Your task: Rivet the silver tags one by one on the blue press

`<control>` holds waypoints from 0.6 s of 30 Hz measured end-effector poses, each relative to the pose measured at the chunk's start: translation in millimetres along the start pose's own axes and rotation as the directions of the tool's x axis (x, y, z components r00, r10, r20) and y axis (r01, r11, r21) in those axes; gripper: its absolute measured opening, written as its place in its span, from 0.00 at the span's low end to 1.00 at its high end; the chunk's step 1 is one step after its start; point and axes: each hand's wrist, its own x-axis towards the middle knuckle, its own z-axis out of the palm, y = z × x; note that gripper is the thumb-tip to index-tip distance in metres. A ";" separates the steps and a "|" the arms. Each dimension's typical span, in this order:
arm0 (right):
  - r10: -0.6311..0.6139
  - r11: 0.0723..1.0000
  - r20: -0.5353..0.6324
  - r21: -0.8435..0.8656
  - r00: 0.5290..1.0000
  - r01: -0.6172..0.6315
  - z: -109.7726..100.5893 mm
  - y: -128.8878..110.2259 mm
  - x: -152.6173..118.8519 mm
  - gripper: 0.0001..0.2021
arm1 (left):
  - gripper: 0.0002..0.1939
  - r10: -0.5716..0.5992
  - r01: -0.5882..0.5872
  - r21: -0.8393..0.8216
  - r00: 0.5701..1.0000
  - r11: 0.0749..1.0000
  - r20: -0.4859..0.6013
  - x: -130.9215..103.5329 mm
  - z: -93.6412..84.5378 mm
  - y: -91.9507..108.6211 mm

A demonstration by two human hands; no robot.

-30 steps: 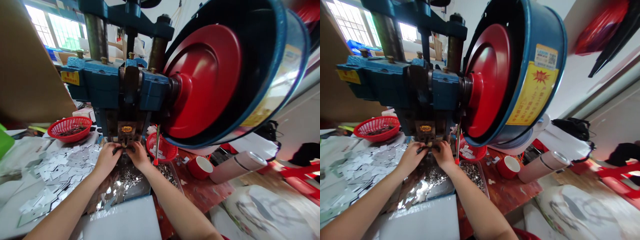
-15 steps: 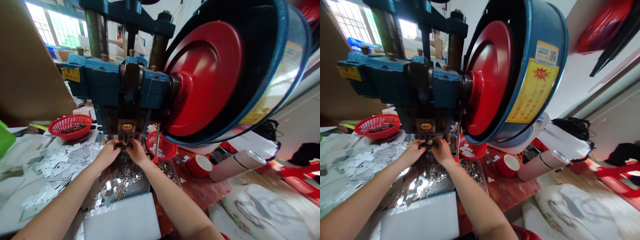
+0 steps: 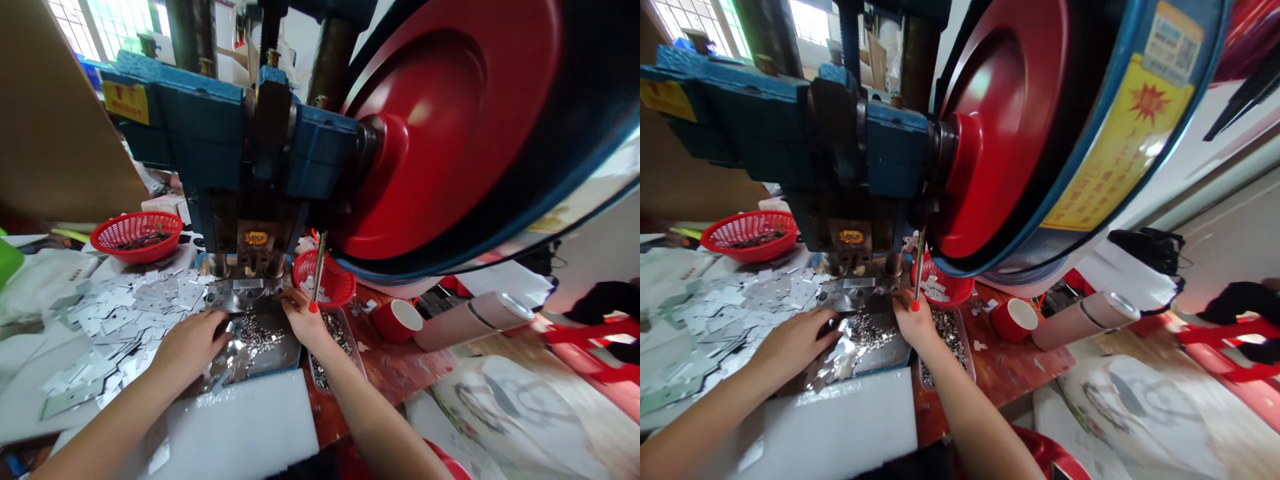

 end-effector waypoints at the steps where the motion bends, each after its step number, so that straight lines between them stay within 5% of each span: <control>1: -0.001 0.999 -0.006 -0.034 1.000 0.000 -1.5 3.0 -1.5 0.09 | 0.14 0.003 -0.003 -0.006 1.000 1.000 -0.005 0.6 1.9 0.6; 10: -0.146 0.843 0.165 -0.495 0.975 0.210 -1.8 1.9 -11.5 0.13 | 0.15 0.094 -0.109 -0.079 0.981 0.991 -0.171 -1.1 13.8 -3.3; 18: -0.101 0.832 0.146 -0.530 0.984 0.164 1.3 -3.1 -14.5 0.12 | 0.15 0.097 -0.113 -0.054 0.967 0.992 -0.234 -5.5 19.7 -2.3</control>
